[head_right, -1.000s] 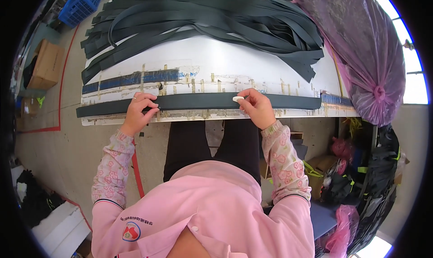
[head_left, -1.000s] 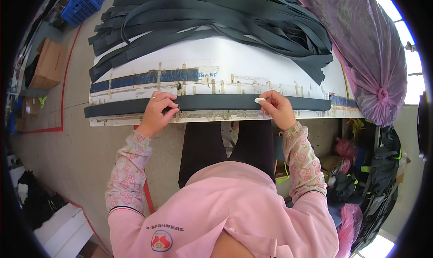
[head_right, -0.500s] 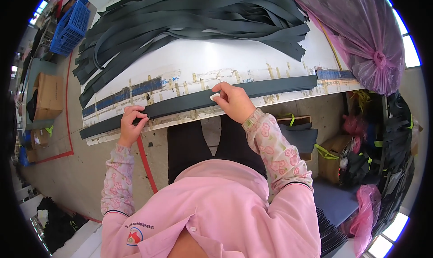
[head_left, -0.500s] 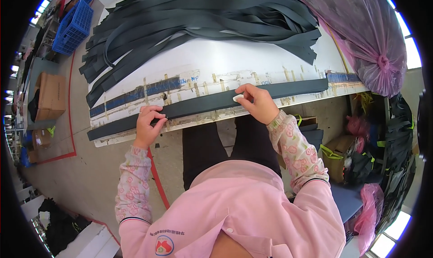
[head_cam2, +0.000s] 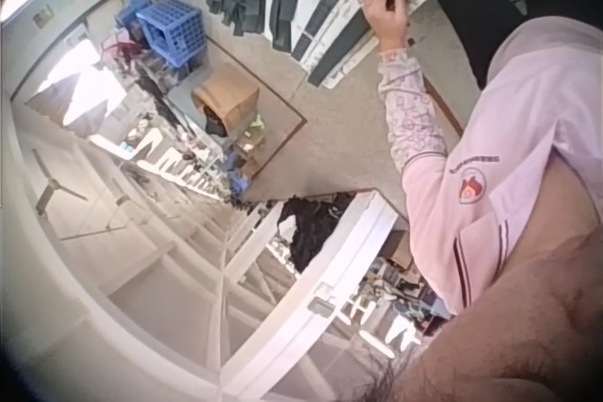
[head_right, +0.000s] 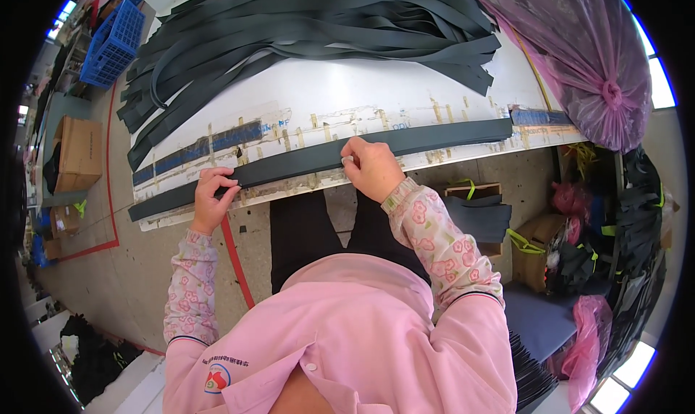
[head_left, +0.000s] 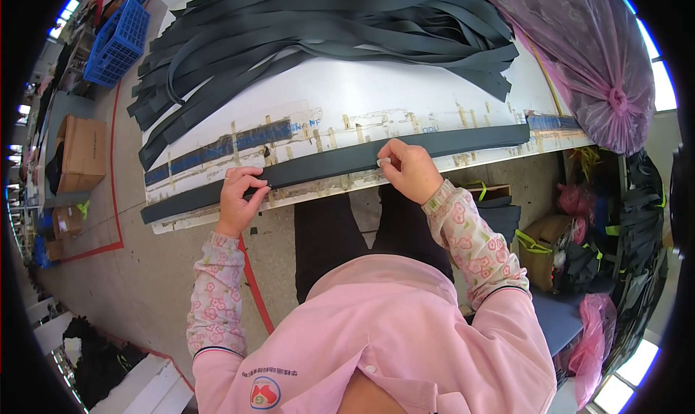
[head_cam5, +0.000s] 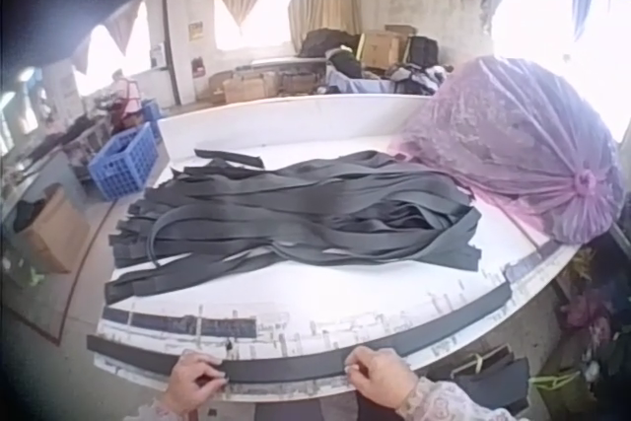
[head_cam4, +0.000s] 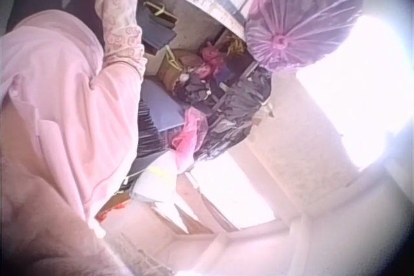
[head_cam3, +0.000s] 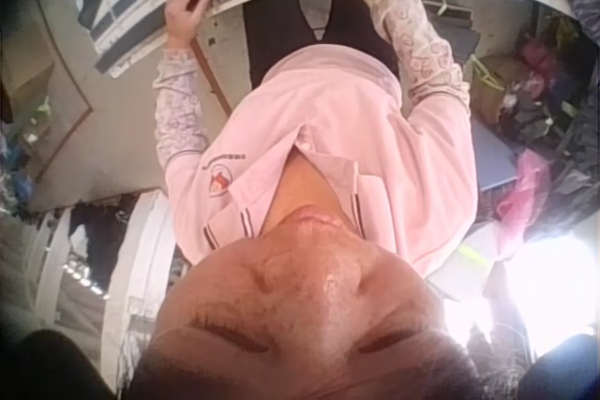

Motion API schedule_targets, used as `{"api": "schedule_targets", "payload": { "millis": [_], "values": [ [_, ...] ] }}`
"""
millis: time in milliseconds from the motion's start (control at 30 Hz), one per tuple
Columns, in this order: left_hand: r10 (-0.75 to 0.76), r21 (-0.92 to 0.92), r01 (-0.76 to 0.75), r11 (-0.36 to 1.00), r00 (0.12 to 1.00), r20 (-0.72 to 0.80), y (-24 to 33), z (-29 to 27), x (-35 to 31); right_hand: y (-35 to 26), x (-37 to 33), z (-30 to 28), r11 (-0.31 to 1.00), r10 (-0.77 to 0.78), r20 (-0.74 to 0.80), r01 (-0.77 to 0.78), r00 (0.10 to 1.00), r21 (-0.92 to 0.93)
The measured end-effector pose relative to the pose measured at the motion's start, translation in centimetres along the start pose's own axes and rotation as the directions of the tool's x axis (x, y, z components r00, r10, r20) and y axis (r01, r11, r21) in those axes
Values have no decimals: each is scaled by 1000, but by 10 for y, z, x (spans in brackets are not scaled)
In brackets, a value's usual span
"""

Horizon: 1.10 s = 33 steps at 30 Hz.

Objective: Sorting and organizing a bundle of black straps at a manufacturing workstation.

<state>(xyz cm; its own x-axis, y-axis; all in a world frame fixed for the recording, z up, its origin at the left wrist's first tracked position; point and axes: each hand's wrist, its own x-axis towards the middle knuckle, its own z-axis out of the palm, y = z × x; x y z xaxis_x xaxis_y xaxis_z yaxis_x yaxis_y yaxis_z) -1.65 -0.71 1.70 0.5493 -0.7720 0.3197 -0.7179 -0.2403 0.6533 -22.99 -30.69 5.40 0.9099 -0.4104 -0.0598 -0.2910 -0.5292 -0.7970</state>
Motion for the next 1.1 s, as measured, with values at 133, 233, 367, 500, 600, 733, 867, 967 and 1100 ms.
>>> {"api": "schedule_targets", "payload": {
  "millis": [133,233,367,500,600,733,867,967,1100],
  "values": [
    [2,-2,-2,1000,1000,2,-1,0,-1,-1,-1,2,1000,-6,-31,6,1000,-7],
    [-1,10,0,1000,1000,3,0,0,-1,1,0,6,999,-16,-48,14,999,-28],
    [0,-2,0,1000,1000,1,-2,0,-1,5,1,13,989,-74,-98,61,992,-133],
    [-11,-6,11,1000,1000,0,-1,-1,-1,6,1,10,988,-62,-44,55,997,-142],
    [-18,-12,18,1000,1000,2,0,-2,-1,-4,-1,-10,997,48,-6,-48,999,64],
    [-9,-56,10,998,1000,17,-3,3,5,-11,-9,-10,982,94,-46,-85,995,168],
    [-89,-102,90,991,996,10,-4,1,-1,-23,-14,39,973,-52,216,0,975,231],
    [-174,-170,169,971,985,-17,-26,1,-18,-37,-5,72,971,-129,485,11,865,238],
    [-165,-181,146,973,982,-91,-36,12,-20,-52,36,55,956,-152,676,-66,721,285]
  ]
}}
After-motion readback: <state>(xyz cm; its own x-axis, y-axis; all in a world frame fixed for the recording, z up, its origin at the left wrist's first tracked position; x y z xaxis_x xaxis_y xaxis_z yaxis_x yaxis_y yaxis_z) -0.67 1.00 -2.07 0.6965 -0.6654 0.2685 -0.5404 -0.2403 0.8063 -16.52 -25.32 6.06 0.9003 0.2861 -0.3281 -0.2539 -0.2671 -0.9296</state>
